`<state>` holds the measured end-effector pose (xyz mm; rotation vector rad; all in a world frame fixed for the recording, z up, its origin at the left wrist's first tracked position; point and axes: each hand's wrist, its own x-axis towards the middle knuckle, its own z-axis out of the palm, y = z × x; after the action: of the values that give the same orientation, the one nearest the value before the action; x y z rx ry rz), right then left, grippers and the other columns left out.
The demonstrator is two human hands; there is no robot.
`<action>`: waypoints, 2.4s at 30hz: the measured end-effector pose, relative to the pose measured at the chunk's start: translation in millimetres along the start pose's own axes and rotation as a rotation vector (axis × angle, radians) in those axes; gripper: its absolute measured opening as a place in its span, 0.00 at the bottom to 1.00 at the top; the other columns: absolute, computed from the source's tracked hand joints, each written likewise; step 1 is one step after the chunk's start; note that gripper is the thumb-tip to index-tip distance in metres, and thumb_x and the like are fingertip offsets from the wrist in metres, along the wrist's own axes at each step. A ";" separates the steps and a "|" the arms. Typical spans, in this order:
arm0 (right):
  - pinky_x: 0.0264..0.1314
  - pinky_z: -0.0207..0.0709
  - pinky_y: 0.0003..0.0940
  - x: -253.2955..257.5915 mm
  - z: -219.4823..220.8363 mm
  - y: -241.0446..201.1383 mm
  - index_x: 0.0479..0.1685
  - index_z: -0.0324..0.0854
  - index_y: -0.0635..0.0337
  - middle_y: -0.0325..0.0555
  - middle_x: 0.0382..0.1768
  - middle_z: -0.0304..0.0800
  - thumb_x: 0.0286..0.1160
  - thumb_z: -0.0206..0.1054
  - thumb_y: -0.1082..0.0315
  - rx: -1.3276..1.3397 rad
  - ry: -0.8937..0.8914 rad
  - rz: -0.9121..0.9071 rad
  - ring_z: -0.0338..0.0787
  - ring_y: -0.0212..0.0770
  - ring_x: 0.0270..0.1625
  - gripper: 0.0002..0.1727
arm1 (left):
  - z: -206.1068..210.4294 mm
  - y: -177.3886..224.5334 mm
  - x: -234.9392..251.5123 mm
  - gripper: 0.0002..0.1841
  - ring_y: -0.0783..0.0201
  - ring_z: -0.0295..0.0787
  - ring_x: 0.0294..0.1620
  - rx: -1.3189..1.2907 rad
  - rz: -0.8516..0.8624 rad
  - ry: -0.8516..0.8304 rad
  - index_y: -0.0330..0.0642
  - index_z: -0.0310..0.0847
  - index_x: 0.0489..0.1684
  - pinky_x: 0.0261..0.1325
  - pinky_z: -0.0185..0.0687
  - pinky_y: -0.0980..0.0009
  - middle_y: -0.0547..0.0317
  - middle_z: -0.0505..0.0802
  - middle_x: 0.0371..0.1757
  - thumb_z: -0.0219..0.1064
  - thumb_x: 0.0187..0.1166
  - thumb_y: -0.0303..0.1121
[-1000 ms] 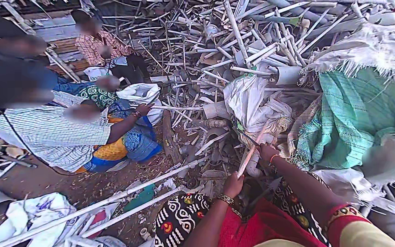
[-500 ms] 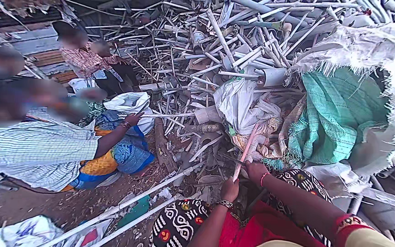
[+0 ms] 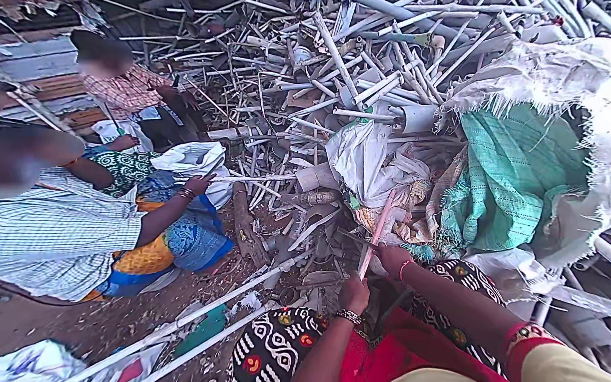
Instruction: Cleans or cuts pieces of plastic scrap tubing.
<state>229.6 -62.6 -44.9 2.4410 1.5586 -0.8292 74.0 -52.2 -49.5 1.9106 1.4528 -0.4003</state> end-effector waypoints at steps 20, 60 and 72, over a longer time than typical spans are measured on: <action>0.66 0.79 0.66 -8.2 -5.5 -24.7 0.77 0.67 0.64 0.68 0.62 0.87 0.98 0.39 0.48 -0.008 -0.034 -0.035 0.88 0.68 0.69 0.30 | -15.0 -14.4 11.6 0.26 0.41 0.85 0.75 -0.039 0.038 -0.004 0.35 0.73 0.79 0.76 0.77 0.43 0.36 0.88 0.71 0.50 0.96 0.46; 0.68 0.78 0.66 17.4 -10.7 -0.9 0.78 0.68 0.63 0.66 0.66 0.87 0.97 0.41 0.48 0.147 0.023 0.082 0.87 0.66 0.72 0.29 | -2.8 -28.0 23.8 0.22 0.54 0.77 0.39 -0.495 0.067 -0.037 0.26 0.76 0.66 0.49 0.75 0.56 0.41 0.84 0.45 0.57 0.94 0.42; 0.66 0.79 0.67 2.1 4.1 -4.4 0.77 0.67 0.65 0.70 0.62 0.87 0.98 0.40 0.47 0.093 -0.002 0.001 0.87 0.69 0.69 0.30 | -7.1 -32.8 18.8 0.16 0.70 0.59 0.19 -0.715 -0.033 -0.097 0.33 0.76 0.57 0.23 0.59 0.74 0.62 0.70 0.26 0.57 0.94 0.40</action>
<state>224.9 -60.6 -48.6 2.5033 1.5510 -0.9238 48.4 -29.5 -67.0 1.2750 1.3251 0.0255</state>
